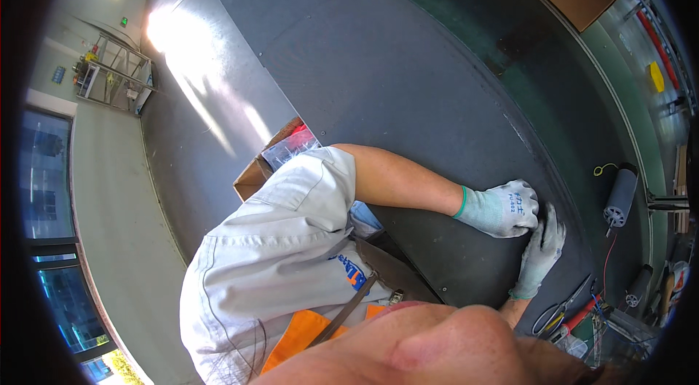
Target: Connecting and securing electrical wires to motors at a factory assembly workbench.
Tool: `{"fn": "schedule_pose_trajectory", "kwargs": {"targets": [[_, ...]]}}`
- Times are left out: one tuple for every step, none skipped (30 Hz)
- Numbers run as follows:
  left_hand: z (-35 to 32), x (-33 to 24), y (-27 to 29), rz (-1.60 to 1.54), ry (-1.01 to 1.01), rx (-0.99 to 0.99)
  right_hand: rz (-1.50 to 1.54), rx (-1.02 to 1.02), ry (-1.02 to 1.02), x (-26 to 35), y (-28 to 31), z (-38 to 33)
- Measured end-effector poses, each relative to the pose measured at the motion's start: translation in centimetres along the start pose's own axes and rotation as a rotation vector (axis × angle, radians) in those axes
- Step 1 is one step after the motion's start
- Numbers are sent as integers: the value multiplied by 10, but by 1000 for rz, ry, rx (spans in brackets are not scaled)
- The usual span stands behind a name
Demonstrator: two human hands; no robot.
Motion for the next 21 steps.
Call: {"fn": "schedule_pose_trajectory", "kwargs": {"targets": [[-1, 1, 0, -8, 8, 2, 2, 7, -4, 0, -1, 1], [-1, 2, 0, -16, 16, 5, -7, 17, 5, 2, -1, 2], [-1, 3, 0, -21, 21, 7, -16, 28, 15, 3, -1, 3], [-1, 1, 2, -4, 7, -15, -17, 24, 15, 3, -1, 2], [-1, 0, 4, 14, -6, -36, -26, 19, 32, 3, -1, 1], [-2, -1, 4, 14, -8, -36, -34, 14, 48, 3, -1, 0], [-2, -1, 4, 19, -11, -28, -36, 12, 48, 4, 0, 0], [-1, -1, 3, 23, -14, -21, -24, 19, 24, 4, 0, 0], [-1, -2, 3, 21, -15, -21, -11, 27, -1, 3, 0, -1], [-2, -2, 3, 25, -18, -36, -11, 27, 0, 2, -1, -1], [-2, -2, 4, 27, -20, -50, -11, 23, 18, 0, -2, -1], [-2, -1, 3, 27, -19, -50, -12, 19, 35, 0, -2, -1], [-2, -1, 3, 35, -12, -30, -12, 20, 35, 1, -2, 0], [-2, -1, 3, 44, -5, -10, -7, 17, 20, 3, 0, 1], [-2, -2, 4, 42, -4, -9, -2, 15, 6, 3, 1, 1], [-1, -1, 3, 39, 1, -7, -2, 16, 6, 2, 0, 1], [-1, -1, 3, 36, 7, -4, -18, 18, 18, 1, -1, 0], [-2, -1, 3, 36, 7, -4, -34, 21, 30, 0, -2, 0], [-2, -1, 4, 33, -1, -22, -35, 21, 30, 0, -2, 0], [-2, -1, 4, 30, -10, -39, -21, 18, 24, 1, -1, 1], [-2, 0, 3, 29, -10, -40, -8, 15, 18, 2, 0, 1]]}}
Point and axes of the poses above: each hand's wrist, its own z-axis towards the middle knuckle, its own y-axis out of the back of the hand, x = y × z, the point moved 4 cm from there along z, towards the middle knuckle, and after that the axes turned 2 degrees about x, right-handed, at the moved point
